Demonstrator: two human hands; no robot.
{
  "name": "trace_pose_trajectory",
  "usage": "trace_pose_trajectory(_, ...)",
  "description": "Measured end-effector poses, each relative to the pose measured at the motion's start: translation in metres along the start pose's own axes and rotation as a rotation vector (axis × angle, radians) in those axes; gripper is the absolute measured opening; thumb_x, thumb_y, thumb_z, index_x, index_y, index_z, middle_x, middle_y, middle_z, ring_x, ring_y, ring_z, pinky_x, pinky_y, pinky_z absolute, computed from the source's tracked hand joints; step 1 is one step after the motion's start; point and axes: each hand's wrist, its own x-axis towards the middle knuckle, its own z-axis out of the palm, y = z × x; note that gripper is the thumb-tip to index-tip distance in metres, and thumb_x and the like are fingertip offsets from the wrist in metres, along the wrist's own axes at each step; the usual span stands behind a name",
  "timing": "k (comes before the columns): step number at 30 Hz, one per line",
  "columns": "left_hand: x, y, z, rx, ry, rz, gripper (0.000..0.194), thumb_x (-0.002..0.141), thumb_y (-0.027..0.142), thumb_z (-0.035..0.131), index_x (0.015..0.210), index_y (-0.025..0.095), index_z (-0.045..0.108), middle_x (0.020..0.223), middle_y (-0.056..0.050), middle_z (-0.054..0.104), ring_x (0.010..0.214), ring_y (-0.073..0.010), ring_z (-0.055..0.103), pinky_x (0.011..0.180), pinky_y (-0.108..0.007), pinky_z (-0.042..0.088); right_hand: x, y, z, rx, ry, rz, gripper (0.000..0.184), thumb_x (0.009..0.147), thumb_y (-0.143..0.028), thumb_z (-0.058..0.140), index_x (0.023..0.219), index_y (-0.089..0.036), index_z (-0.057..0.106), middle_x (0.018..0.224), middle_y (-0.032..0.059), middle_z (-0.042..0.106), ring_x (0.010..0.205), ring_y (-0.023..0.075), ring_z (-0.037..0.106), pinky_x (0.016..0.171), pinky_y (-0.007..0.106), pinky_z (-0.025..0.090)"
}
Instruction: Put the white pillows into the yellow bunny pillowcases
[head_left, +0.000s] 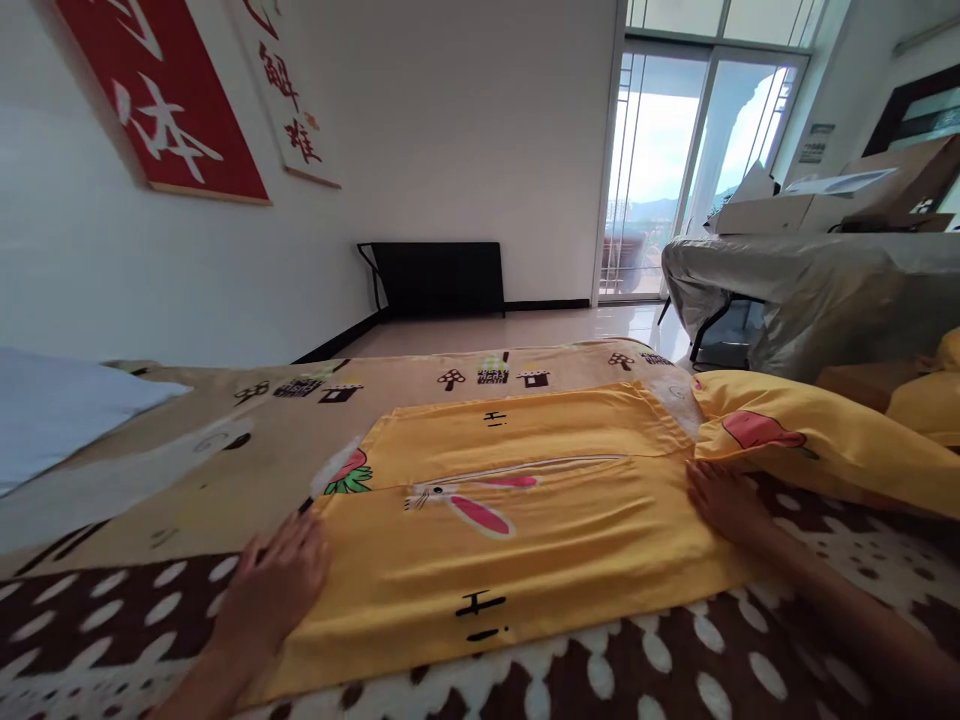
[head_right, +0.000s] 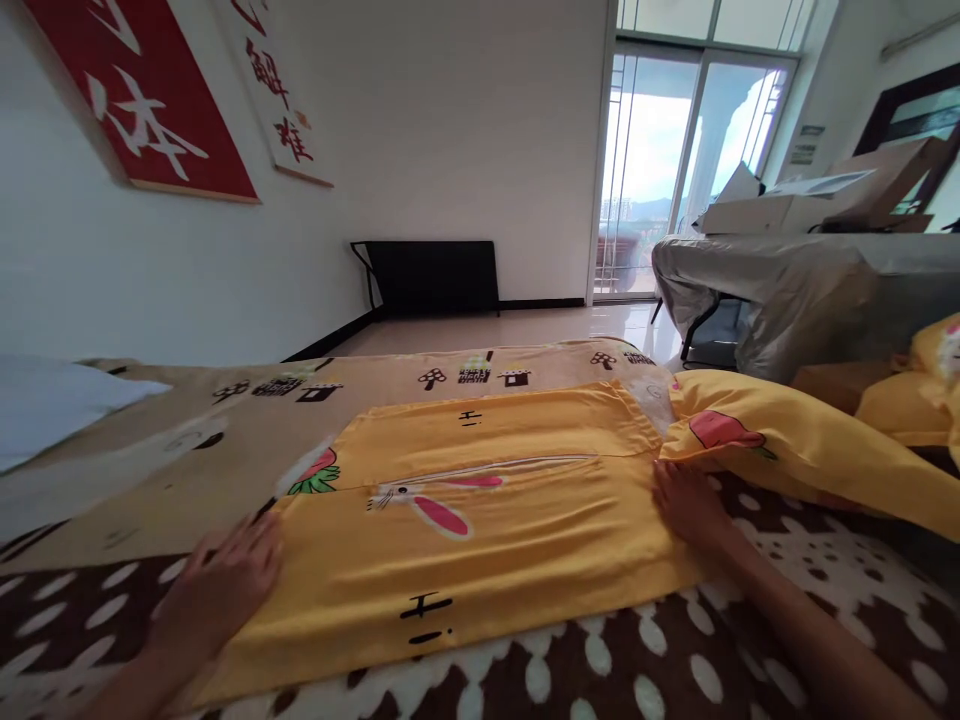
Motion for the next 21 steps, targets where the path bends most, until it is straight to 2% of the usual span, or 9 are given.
trace_pose_trajectory(3,0.02,0.102,-0.029,-0.142,-0.05,0.119,0.054,0.076,0.015,0.033,0.124,0.005,0.056,0.134,-0.017,0.051,0.127,-0.0276,0.044,0.108,-0.045,0.031,0.003,-0.095,-0.026,0.103,0.006,-0.097,0.043,0.092,-0.025,0.03,0.125,-0.016,0.056,0.145,0.0135,0.036,0.137,0.0293,0.027,0.107,0.051,0.024)
trace_pose_trajectory(5,0.035,0.179,-0.041,-0.325,-0.146,0.256,0.052,0.082,0.018,0.033,0.13,0.01,0.052,0.138,-0.014,0.048,0.13,-0.0238,0.041,0.109,-0.041,0.032,0.01,-0.173,-0.041,0.285,-0.062,-0.247,0.049,0.094,-0.035,0.028,0.138,-0.018,0.042,0.15,0.0099,0.027,0.139,0.0258,0.022,0.108,0.048,0.025)
trace_pose_trajectory(7,0.041,0.227,-0.042,-0.426,-0.251,0.32,0.053,0.087,0.022,0.031,0.137,0.01,0.042,0.142,-0.014,0.041,0.134,-0.0233,0.036,0.11,-0.042,0.03,0.015,-0.227,-0.047,0.419,-0.14,-0.279,0.056,0.094,-0.039,0.028,0.146,-0.018,0.025,0.152,0.009,0.022,0.14,0.0224,0.02,0.11,0.045,0.022)
trace_pose_trajectory(8,0.039,0.234,-0.038,-0.445,-0.278,0.335,0.052,0.09,0.028,0.03,0.14,0.013,0.039,0.144,-0.012,0.038,0.135,-0.0232,0.034,0.11,-0.044,0.03,0.016,-0.239,-0.047,0.446,-0.167,-0.301,0.056,0.094,-0.039,0.027,0.147,-0.02,0.023,0.152,0.0076,0.021,0.141,0.0208,0.018,0.111,0.045,0.02)
trace_pose_trajectory(11,0.014,0.186,-0.02,-0.39,-0.241,0.299,0.052,0.092,0.042,0.028,0.141,0.024,0.037,0.148,-0.004,0.034,0.137,-0.0218,0.031,0.111,-0.045,0.028,0.004,-0.203,-0.031,0.414,-0.16,-0.301,0.055,0.094,-0.046,0.023,0.145,-0.027,0.027,0.153,0.0023,0.02,0.141,0.0195,0.016,0.113,0.046,0.016)
trace_pose_trajectory(14,-0.029,0.08,0.001,-0.216,-0.205,0.133,0.052,0.09,0.041,0.033,0.138,0.025,0.043,0.147,-0.003,0.036,0.136,-0.0228,0.032,0.109,-0.044,0.032,-0.023,-0.103,-0.005,0.267,-0.113,-0.122,0.058,0.092,-0.05,0.023,0.144,-0.025,0.031,0.151,0.0034,0.025,0.141,0.0224,0.017,0.111,0.05,0.02)
trace_pose_trajectory(17,-0.074,-0.007,0.013,-0.022,-0.214,0.141,0.044,0.081,0.026,0.039,0.115,0.031,0.065,0.144,-0.001,0.04,0.136,-0.0292,0.03,0.106,-0.054,0.03,-0.052,-0.011,0.019,0.128,-0.051,-0.046,0.052,0.088,-0.046,0.029,0.129,-0.025,0.054,0.145,0.0055,0.039,0.138,0.0254,0.025,0.109,0.051,0.025)
trace_pose_trajectory(19,-0.095,-0.034,0.015,0.062,-0.217,0.122,0.048,0.079,0.02,0.036,0.112,0.034,0.066,0.144,-0.001,0.04,0.136,-0.0307,0.031,0.104,-0.061,0.028,-0.064,0.021,0.027,0.079,0.038,-0.086,0.044,0.085,-0.042,0.034,0.114,-0.029,0.064,0.142,0.0042,0.043,0.137,0.0277,0.026,0.108,0.054,0.025)
trace_pose_trajectory(21,-0.107,-0.041,0.011,0.092,-0.254,0.078,0.048,0.079,0.022,0.035,0.115,0.035,0.064,0.144,-0.001,0.04,0.135,-0.0311,0.033,0.101,-0.063,0.028,-0.071,0.028,0.028,0.087,0.133,-0.112,0.036,0.083,-0.039,0.037,0.1,-0.032,0.069,0.137,0.0034,0.049,0.134,0.0284,0.032,0.107,0.055,0.026)
